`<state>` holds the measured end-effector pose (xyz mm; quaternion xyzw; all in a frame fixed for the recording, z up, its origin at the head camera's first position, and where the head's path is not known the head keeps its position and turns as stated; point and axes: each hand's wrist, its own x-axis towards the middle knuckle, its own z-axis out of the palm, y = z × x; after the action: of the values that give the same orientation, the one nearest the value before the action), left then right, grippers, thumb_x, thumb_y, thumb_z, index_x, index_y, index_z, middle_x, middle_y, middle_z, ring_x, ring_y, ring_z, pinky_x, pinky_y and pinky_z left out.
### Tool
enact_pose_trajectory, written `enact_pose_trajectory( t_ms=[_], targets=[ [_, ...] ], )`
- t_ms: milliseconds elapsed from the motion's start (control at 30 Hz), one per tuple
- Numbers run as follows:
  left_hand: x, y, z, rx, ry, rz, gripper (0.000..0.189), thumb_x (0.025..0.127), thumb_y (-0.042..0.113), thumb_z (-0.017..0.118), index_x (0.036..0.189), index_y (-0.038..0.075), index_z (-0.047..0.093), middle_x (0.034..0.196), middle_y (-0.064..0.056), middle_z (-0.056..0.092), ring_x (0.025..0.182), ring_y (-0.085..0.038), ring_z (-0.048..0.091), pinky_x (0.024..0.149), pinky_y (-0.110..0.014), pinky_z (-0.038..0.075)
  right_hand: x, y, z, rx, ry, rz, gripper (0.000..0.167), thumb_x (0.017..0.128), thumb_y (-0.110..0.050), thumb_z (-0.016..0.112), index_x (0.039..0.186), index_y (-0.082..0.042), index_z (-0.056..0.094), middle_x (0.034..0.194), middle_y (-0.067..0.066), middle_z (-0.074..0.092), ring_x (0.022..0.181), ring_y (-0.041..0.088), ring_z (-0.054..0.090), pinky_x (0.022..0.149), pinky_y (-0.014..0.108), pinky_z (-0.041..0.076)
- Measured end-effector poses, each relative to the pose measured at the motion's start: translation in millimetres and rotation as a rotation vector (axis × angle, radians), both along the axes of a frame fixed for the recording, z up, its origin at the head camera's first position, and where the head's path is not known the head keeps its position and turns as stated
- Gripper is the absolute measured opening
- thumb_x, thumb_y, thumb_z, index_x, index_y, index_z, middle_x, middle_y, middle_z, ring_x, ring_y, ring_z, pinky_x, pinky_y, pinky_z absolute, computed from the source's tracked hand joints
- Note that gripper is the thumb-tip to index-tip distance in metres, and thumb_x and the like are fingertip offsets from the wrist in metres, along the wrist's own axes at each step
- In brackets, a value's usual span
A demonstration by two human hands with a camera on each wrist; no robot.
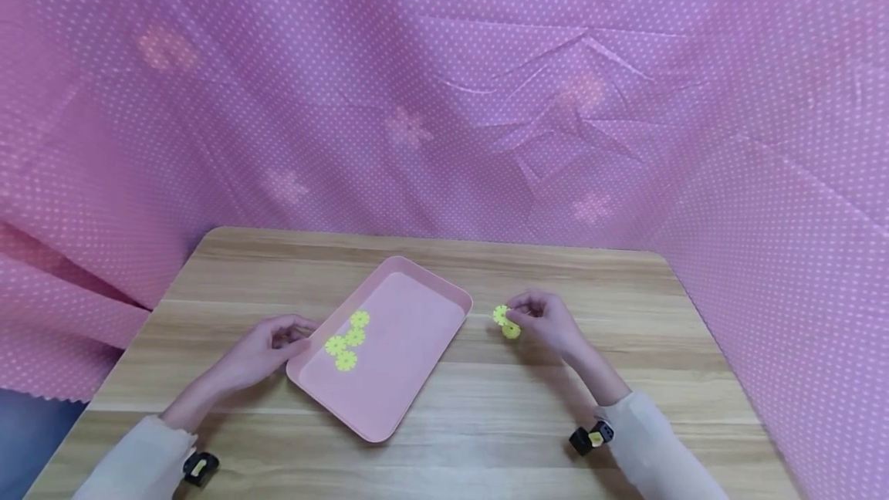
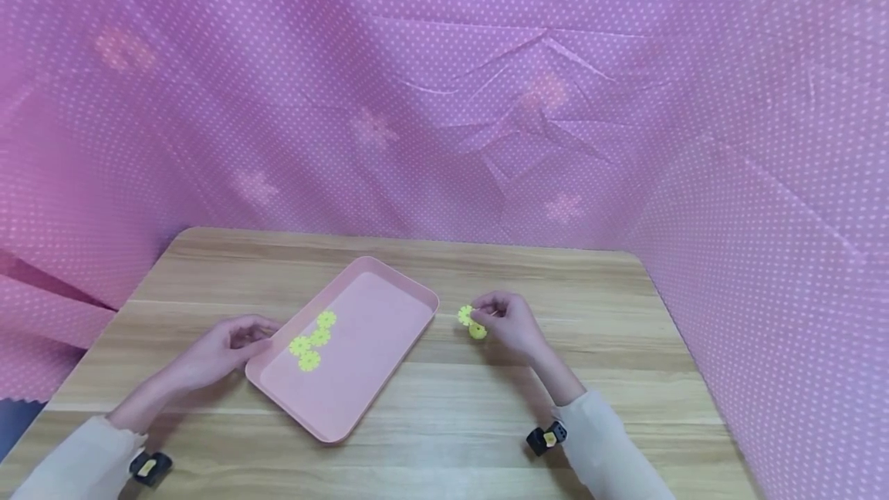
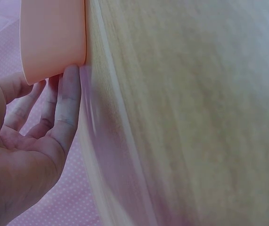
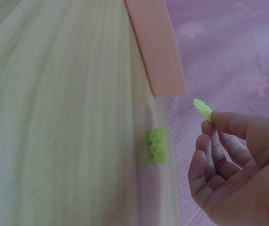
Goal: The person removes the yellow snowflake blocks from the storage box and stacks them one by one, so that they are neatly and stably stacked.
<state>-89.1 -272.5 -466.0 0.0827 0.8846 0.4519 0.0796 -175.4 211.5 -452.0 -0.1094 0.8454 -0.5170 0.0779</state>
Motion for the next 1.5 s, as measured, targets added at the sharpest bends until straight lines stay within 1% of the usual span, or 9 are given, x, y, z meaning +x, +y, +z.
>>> enact_pose_trajectory(
  t_ms=[133, 267, 433, 633, 867, 1133, 1300, 1400, 1500],
  targets=[
    [0.2, 0.2, 0.2, -0.002, 0.007, -0.003, 0.031, 0.103, 0.013, 0.067, 0.133, 0.005, 0.068, 0.107, -0.01, 0.073, 0.089, -0.012, 0.063, 0.072, -0.023, 0.051, -1.4, 7, -9.8, 0.006, -0.007, -0.014, 0.023, 0.097, -0.009, 0.073, 0.114, 0.005, 0.072, 0.099, 0.019, 0.075, 0.079, 0.013, 0.063, 0.066, 0.02, 0.052],
    [0.7, -0.6, -0.5, -0.004, 0.014, -0.003, 0.031, 0.103, 0.014, 0.067, 0.133, 0.005, 0.068, 0.107, -0.01, 0.073, 0.089, -0.01, 0.062, 0.072, -0.023, 0.05, -1.9, 14, -16.3, -0.024, -0.024, -0.006, 0.024, 0.096, -0.006, 0.074, 0.114, 0.009, 0.071, 0.096, 0.023, 0.074, 0.073, 0.012, 0.061, 0.061, 0.021, 0.051],
    [0.9, -1.7, -1.6, -0.017, 0.014, -0.002, 0.031, 0.104, 0.016, 0.067, 0.133, 0.006, 0.068, 0.108, -0.009, 0.073, 0.091, -0.01, 0.061, 0.074, -0.022, 0.048, -1.2, 20, -21.7, -0.047, -0.073, 0.001, 0.026, 0.096, -0.006, 0.073, 0.116, 0.01, 0.069, 0.093, 0.022, 0.072, 0.07, 0.012, 0.06, 0.057, 0.022, 0.05],
    [0.3, -1.9, -0.7, -0.008, 0.003, -0.003, 0.031, 0.104, 0.017, 0.066, 0.133, 0.005, 0.068, 0.109, -0.01, 0.072, 0.09, -0.011, 0.061, 0.072, -0.023, 0.049, -2.0, 23, -28.4, -0.027, -0.094, -0.009, 0.025, 0.097, -0.007, 0.073, 0.116, 0.009, 0.07, 0.093, 0.021, 0.072, 0.07, 0.011, 0.059, 0.058, 0.022, 0.05],
    [0.5, -2.1, -0.5, -0.007, 0.005, -0.005, 0.031, 0.105, 0.017, 0.066, 0.134, 0.005, 0.067, 0.11, -0.01, 0.072, 0.091, -0.011, 0.061, 0.072, -0.023, 0.049, -2.6, 21, -31.2, -0.006, -0.078, -0.029, 0.024, 0.097, -0.007, 0.073, 0.114, 0.01, 0.07, 0.088, 0.014, 0.071, 0.069, 0.01, 0.058, 0.058, 0.022, 0.051],
    [0.5, -2.6, 0.5, 0.009, -0.007, -0.014, 0.033, 0.104, 0.017, 0.066, 0.134, 0.004, 0.066, 0.109, -0.012, 0.072, 0.09, -0.013, 0.061, 0.07, -0.024, 0.05, -2.9, 21, -33.3, 0.032, -0.063, -0.035, 0.024, 0.096, -0.007, 0.073, 0.113, 0.01, 0.071, 0.087, 0.016, 0.071, 0.069, 0.009, 0.057, 0.057, 0.021, 0.049],
    [0.2, -2.6, 1.3, -0.011, -0.023, 0.0, 0.032, 0.104, 0.019, 0.066, 0.133, 0.006, 0.067, 0.11, -0.011, 0.072, 0.09, -0.013, 0.062, 0.071, -0.024, 0.051, -3.8, 21, -33.4, 0.048, -0.071, -0.027, 0.022, 0.096, -0.007, 0.073, 0.112, 0.009, 0.072, 0.083, 0.01, 0.07, 0.068, 0.009, 0.057, 0.057, 0.021, 0.049],
    [0.5, -2.7, 1.0, -0.017, -0.01, -0.003, 0.031, 0.104, 0.019, 0.066, 0.133, 0.007, 0.068, 0.11, -0.011, 0.072, 0.09, -0.012, 0.062, 0.072, -0.024, 0.05, -4.0, 20, -34.0, 0.053, -0.073, -0.023, 0.022, 0.096, -0.007, 0.073, 0.112, 0.009, 0.072, 0.082, 0.008, 0.07, 0.067, 0.01, 0.057, 0.057, 0.022, 0.05],
    [1.1, -2.3, 0.0, -0.018, 0.004, -0.007, 0.032, 0.104, 0.018, 0.066, 0.133, 0.006, 0.067, 0.111, -0.011, 0.072, 0.092, -0.013, 0.062, 0.074, -0.023, 0.05, -4.4, 20, -34.8, 0.062, -0.068, -0.019, 0.022, 0.097, -0.007, 0.072, 0.112, 0.009, 0.072, 0.083, 0.009, 0.071, 0.067, 0.01, 0.058, 0.057, 0.022, 0.05]
  ],
)
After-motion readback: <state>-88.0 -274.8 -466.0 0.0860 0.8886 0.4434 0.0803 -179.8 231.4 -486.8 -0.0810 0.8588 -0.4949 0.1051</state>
